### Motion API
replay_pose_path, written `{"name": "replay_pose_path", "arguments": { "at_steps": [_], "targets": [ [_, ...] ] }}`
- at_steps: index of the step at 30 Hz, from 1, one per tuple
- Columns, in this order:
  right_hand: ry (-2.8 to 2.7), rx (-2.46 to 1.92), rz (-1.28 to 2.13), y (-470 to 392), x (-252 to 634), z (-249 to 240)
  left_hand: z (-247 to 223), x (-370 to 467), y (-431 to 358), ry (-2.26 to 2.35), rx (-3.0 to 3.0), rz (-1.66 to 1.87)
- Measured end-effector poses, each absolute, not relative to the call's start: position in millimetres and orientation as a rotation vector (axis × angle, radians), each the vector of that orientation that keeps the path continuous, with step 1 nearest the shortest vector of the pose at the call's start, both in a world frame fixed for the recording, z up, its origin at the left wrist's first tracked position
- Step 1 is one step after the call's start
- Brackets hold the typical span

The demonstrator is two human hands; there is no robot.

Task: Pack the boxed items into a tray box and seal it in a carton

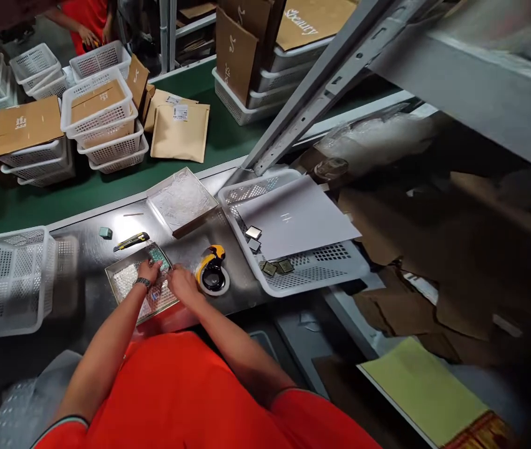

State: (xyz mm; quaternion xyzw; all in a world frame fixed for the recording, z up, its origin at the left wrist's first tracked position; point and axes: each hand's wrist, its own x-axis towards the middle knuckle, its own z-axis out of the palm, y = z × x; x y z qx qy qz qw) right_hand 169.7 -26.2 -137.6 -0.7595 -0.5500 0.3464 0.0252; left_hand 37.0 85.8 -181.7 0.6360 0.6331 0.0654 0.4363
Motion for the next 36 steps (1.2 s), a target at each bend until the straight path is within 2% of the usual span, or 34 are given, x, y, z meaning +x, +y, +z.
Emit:
{"name": "replay_pose_path", "arguments": {
  "at_steps": [10,17,20,23,26,36],
  "targets": [
    [-1.754,-2.392,0.940,-3.9,180.4,-145.4,-151.4,50.1,78.9,1.640,1.560,-0.078],
    [-2.273,-1.577,0.775,38.2,214.2,-143.1,-142.5,48.5,66.3,1.615,1.563,-0.049],
    [-2.505,-1.437,0.717,60.3,215.8,-140.6,-135.7,20.0,63.3,1.549,1.725,0.116],
    [-2.672,-1.439,0.626,68.8,212.7,-130.9,-127.5,-15.7,64.9,1.551,2.046,0.180],
    [-2.782,-1.521,0.575,66.6,206.7,-118.1,-124.0,-34.1,62.0,1.635,2.204,-0.031],
    [-2.764,-1.718,0.581,59.9,183.5,-108.2,-127.0,-24.3,39.8,1.924,2.076,-0.167]
  ]
}}
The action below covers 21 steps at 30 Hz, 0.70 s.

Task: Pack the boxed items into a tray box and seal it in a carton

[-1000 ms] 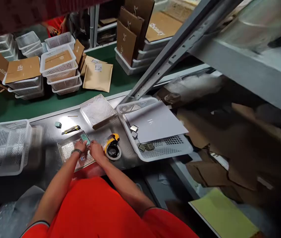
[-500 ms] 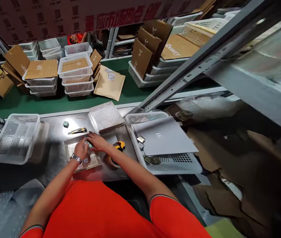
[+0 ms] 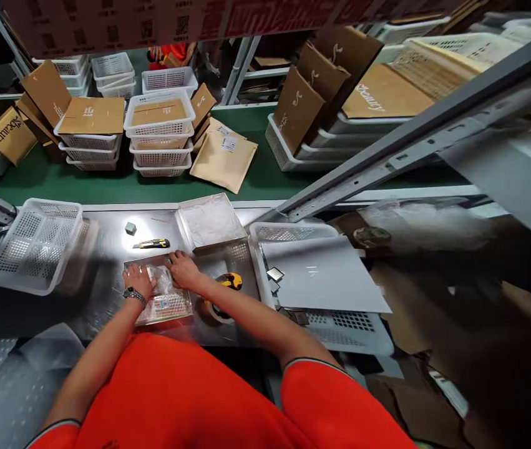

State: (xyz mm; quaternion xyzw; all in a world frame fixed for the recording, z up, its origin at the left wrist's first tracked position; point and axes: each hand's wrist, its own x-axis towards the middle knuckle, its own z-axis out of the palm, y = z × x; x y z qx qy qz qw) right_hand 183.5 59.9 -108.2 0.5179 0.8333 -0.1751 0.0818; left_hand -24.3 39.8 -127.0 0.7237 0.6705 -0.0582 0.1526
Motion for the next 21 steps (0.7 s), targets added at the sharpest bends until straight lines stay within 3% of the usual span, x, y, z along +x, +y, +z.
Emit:
{"name": "replay_pose_path", "arguments": {
  "at_steps": [7,15,21],
  "targets": [
    [2.435,1.553,-0.505,58.7,182.0,-101.4,-141.6,-5.1,39.9,1.379,2.233,-0.077],
    [2.468,1.716,-0.637,38.0,183.4,-119.7,-162.1,-4.8,38.6,1.337,2.244,-0.248],
    [2.391,1.897,-0.611,35.4,171.7,-126.0,-152.1,-6.4,50.2,1.214,2.342,-0.293]
  ]
}}
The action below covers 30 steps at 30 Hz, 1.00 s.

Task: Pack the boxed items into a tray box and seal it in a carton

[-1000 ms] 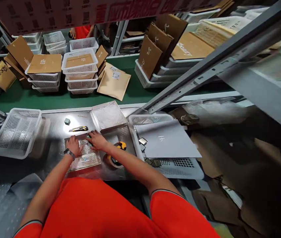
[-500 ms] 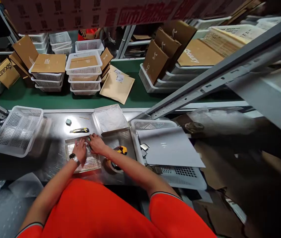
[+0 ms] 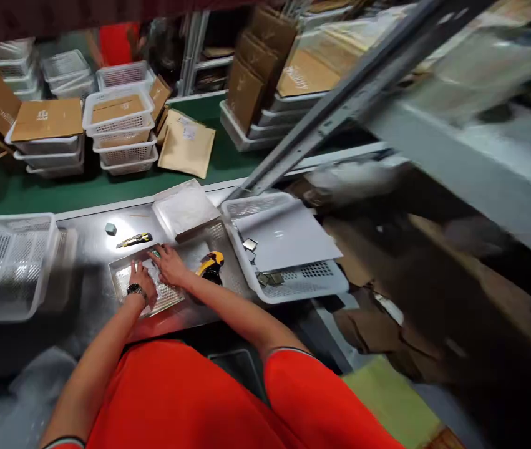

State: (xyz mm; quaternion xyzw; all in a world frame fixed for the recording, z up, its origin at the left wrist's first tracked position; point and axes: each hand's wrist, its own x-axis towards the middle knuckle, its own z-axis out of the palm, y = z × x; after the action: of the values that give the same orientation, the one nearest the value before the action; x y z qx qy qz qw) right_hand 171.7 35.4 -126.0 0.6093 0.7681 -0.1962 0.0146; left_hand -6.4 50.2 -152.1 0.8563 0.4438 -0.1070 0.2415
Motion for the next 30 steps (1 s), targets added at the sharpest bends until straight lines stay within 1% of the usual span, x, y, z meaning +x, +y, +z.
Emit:
{"name": "replay_pose_path", "arguments": {
  "at_steps": [4,6,10,14,17,19,23,26,30],
  "targets": [
    [2.418,1.986,-0.588,19.1,173.5,-113.8,-152.9,-7.4,56.6,1.170,2.541,-0.323],
    [2.373,2.144,-0.570,-2.7,179.9,-110.1,-160.4,-5.1,61.3,1.211,2.609,-0.238],
    [2.070,2.566,-0.632,-69.6,198.2,-109.9,-170.1,0.8,69.6,1.283,2.576,0.010],
    [1.809,2.832,-0.539,-131.0,253.8,-112.9,-166.2,12.0,84.9,1.182,2.540,0.244],
    [1.516,2.990,-0.419,-157.5,324.1,-114.2,-163.2,22.7,98.8,1.158,2.527,0.167],
    [1.305,3.005,-0.425,-164.3,372.9,-117.6,-163.4,27.1,105.6,1.183,2.532,0.086],
    [1.158,2.797,-0.680,-156.1,440.4,-139.8,-165.0,29.8,109.3,1.273,2.544,-0.027],
    [1.206,2.689,-0.804,-145.1,456.0,-161.6,-164.1,32.6,106.3,1.340,2.547,-0.067],
    [1.287,2.628,-0.835,-142.7,457.9,-173.7,-160.3,35.5,102.4,1.373,2.574,-0.078]
  ]
}}
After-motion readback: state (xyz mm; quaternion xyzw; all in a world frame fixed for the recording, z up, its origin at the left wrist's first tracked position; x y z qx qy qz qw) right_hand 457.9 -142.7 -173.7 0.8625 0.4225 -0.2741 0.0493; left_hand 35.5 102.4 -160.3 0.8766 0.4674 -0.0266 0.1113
